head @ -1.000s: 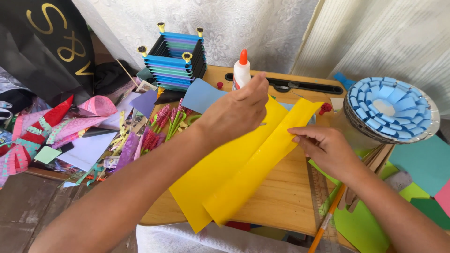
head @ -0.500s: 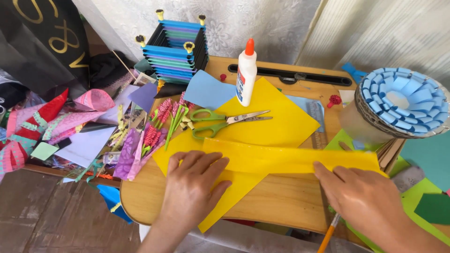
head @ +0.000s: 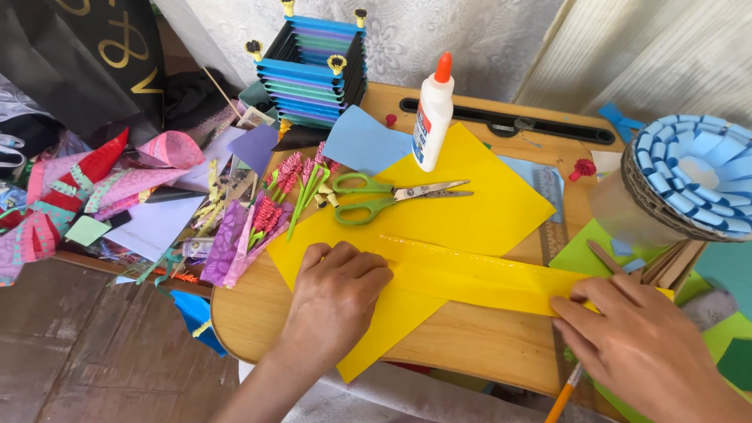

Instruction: Cutting a strip of yellow paper, folding it, and applying glue to the edge to create a craft item.

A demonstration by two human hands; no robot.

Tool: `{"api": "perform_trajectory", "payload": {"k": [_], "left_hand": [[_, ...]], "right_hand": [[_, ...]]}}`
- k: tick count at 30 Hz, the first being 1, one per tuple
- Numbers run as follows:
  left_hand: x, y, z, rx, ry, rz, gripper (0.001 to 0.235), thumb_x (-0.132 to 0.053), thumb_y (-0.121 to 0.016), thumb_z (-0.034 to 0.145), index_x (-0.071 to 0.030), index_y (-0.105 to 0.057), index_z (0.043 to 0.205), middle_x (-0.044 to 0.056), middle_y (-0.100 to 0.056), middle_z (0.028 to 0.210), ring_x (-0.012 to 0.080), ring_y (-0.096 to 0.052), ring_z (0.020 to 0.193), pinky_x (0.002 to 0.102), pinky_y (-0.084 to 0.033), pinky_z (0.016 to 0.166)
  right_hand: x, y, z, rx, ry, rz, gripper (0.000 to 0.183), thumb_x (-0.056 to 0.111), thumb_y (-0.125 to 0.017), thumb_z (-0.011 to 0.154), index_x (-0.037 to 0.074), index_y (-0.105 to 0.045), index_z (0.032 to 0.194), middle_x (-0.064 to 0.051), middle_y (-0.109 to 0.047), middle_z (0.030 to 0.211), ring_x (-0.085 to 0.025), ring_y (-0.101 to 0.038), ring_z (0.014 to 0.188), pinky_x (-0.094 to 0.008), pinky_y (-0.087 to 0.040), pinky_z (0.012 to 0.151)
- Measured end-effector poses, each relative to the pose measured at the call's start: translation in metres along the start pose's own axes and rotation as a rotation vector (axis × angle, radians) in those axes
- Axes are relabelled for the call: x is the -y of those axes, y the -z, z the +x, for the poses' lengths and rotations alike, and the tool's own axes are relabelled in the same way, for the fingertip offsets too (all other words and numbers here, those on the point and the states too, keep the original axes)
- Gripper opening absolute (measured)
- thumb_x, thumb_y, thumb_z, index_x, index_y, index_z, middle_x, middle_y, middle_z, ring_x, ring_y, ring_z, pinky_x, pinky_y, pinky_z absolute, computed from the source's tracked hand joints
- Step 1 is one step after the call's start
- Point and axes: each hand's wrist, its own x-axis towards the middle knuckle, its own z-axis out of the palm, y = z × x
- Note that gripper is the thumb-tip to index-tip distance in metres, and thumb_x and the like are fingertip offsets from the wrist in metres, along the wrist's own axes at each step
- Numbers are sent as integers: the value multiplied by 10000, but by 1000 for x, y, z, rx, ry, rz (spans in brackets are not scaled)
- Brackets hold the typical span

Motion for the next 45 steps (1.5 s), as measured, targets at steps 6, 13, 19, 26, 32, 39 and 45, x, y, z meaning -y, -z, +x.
{"api": "perform_trajectory", "payload": {"k": [6, 13, 19, 26, 32, 39, 45], "left_hand": [[5, 4, 8, 165, -10, -54, 207, -291, -775, 854, -139, -681, 959, 14, -702, 936, 264, -586, 804, 431, -368, 731], [15, 1, 10, 239, 5, -49, 251, -322, -798, 857, -113, -714, 968, 50, -674, 947, 276, -578, 851, 438, -414, 694], [23, -9, 11, 178, 11, -139, 25, -102, -713, 901, -126, -709, 900, 61, -634, 909, 290, -567, 826, 443, -426, 620], [21, 8, 18, 198, 53, -262, 72, -92, -693, 907, -99, -685, 836, 76, -636, 907, 292, -571, 803, 446, -454, 622], [25, 65, 38, 441, 89, -746, 415, -520, -659, 886, -117, -759, 894, 26, -671, 746, 233, -682, 723, 380, -447, 702], [29, 70, 58, 125, 112, -627, 146, -198, -700, 950, -69, -708, 882, 29, -691, 768, 180, -616, 654, 327, -451, 566], [35, 46, 73, 107, 150, -530, 70, -134, -714, 945, -86, -754, 914, 36, -700, 792, 196, -613, 695, 363, -449, 596]], "right_hand": [[27, 6, 43, -221, 123, 193, 253, 171, -710, 859, 159, -721, 1112, -32, -692, 1034, -273, -687, 812, -433, -603, 697], [25, 1, 51, -175, 96, 356, 203, 121, -674, 869, 206, -740, 1041, 23, -715, 1032, -278, -714, 859, -477, -628, 660], [24, 4, 48, -66, -24, 326, 187, 284, -644, 913, 251, -748, 1064, 84, -729, 1022, -236, -736, 867, -448, -639, 668], [39, 7, 62, -278, 184, 291, 264, 92, -640, 879, 153, -681, 1132, -28, -638, 1018, -271, -633, 753, -431, -560, 551], [58, 25, 42, -394, 362, 179, 372, 97, -729, 806, 99, -659, 1171, -39, -671, 1048, -241, -613, 943, -419, -550, 756], [40, 55, 62, -555, 363, 450, 183, 46, -655, 841, 163, -691, 977, -158, -460, 1489, -375, -438, 1383, -516, -420, 1147], [-35, 20, 74, -229, 281, 852, 331, -90, -691, 721, 183, -814, 862, -189, -359, 1644, -335, -478, 1425, -420, -408, 1113]]}}
